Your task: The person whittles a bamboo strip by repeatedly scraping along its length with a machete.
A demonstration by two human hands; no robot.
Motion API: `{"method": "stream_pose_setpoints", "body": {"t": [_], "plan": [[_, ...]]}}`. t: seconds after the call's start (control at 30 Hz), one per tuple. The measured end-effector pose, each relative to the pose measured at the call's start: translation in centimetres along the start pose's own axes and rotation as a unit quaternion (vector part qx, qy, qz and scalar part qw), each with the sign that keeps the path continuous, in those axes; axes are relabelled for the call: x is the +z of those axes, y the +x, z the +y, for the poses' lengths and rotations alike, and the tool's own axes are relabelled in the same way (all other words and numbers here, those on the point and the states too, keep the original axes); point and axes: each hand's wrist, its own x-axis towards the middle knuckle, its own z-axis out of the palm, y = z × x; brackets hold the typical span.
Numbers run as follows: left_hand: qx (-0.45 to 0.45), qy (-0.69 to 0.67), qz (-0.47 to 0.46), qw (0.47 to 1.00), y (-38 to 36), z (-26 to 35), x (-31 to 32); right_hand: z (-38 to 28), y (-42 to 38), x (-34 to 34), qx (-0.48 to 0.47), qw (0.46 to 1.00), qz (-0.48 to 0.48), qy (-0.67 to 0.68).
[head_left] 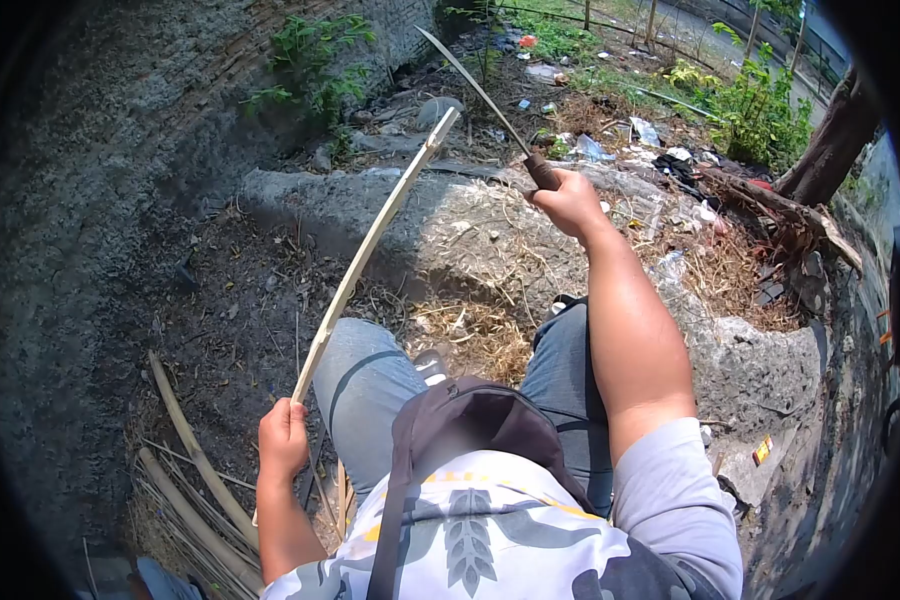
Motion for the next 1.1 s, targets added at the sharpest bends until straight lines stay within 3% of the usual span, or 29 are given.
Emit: {"method": "stream_pose_setpoints", "body": {"t": [0.3,0.33,0.6,0.73,0.83,1.1], "plan": [[-0.005,0.007,0.000,1.000,0.1,0.8,-0.3,-5.3,-4.1,0.1,-0.121,0.983,0.021,-0.137],[-0.006,0.001,0.000,1.000,0.1,0.9,-0.6,-6.5,-4.6,-0.5,-0.077,0.981,-0.022,-0.178],[0.016,-0.020,0.030,0.999,0.4,0.3,-0.8,-7.2,-5.5,0.2,-0.232,0.922,0.000,-0.310],[0.031,-0.010,0.035,0.999,0.4,0.0,-0.9,-7.1,-5.4,0.6,-0.262,0.909,-0.007,-0.325],[0.034,-0.005,0.031,0.999,0.1,-0.6,-1.0,-6.8,-5.2,0.5,-0.260,0.912,0.005,-0.318],[0.019,-0.019,0.007,1.000,-1.1,-1.5,-0.9,-5.5,-4.3,-0.6,-0.135,0.954,0.035,-0.265]]}}
